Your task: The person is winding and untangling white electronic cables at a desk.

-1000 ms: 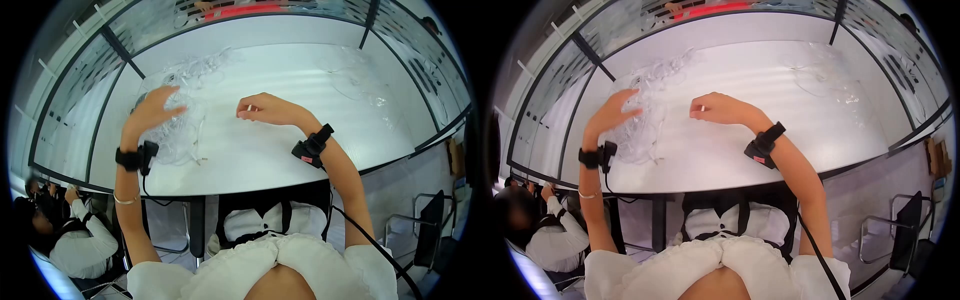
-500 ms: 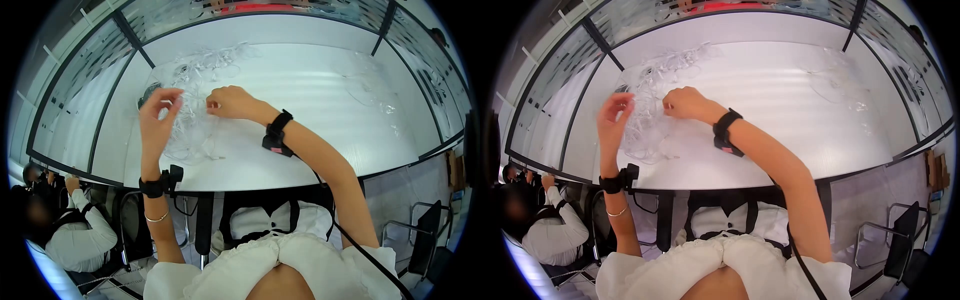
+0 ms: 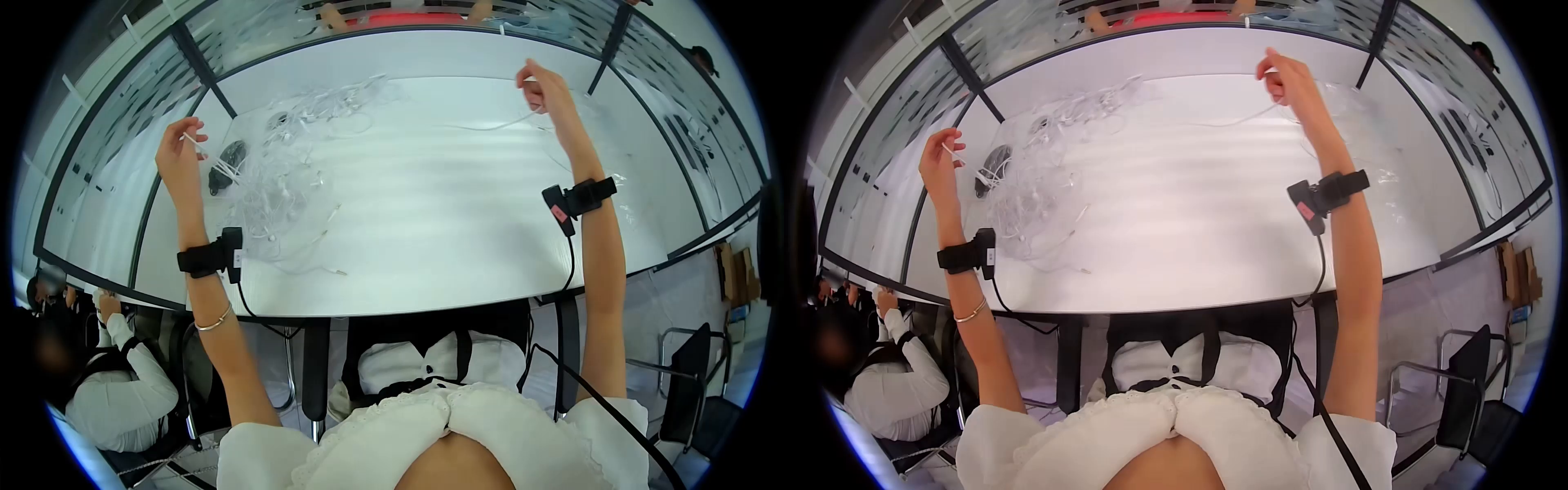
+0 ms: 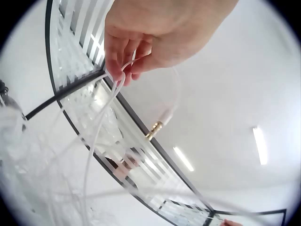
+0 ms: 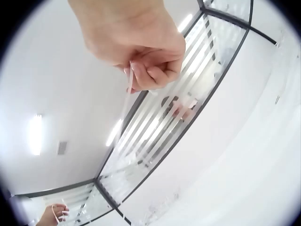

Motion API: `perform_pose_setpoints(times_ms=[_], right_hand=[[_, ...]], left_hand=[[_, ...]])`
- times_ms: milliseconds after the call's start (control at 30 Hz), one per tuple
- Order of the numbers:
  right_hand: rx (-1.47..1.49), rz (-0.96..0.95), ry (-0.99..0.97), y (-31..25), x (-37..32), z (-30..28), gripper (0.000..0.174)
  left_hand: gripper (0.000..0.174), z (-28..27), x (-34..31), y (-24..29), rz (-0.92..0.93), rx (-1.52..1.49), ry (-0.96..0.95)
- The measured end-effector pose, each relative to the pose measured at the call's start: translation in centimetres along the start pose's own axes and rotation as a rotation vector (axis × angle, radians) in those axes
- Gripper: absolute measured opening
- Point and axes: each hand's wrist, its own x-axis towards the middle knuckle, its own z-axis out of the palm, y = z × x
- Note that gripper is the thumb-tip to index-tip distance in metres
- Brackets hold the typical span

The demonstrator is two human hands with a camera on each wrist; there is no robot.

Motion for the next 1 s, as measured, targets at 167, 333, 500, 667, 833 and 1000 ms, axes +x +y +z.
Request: perform_pose_setpoints(times_ms=[167, 333, 500, 667, 833, 1000], right_hand=[[0.032, 0.015, 0.325, 1.1, 0.0, -7.7, 0.039], [0.45, -0.055, 0.342, 3.2, -0.6, -19.7, 0.03], [0.463, -0.21, 0.494, 6.0, -3.2, -30.6, 0.035], [0.408, -0.236, 0.629, 1.0, -5.7, -27.7, 0.036], [0.374, -0.281, 0.598, -0.5, -5.2, -25.6, 0.038], [0.173, -0.33, 0.421, -2.3, -4.2, -20.1, 0.039]], left_hand=[[0.035, -1.9, 0.7, -0.5, -0.064, 0.14, -0.634], [0.078, 0.6, -6.2, 2.0, 0.167, 0.303, -0.99], [0.099, 1.8, -8.6, 0.2, 0.193, 0.56, -0.855], [0.082, 0.7, -8.1, 1.1, 0.114, 0.62, -0.853], [0.028, 1.2, -9.0, 6.3, 0.347, 0.478, -0.617], [0.029, 1.9, -8.5, 11.0, 0.104, 0.175, -0.735]])
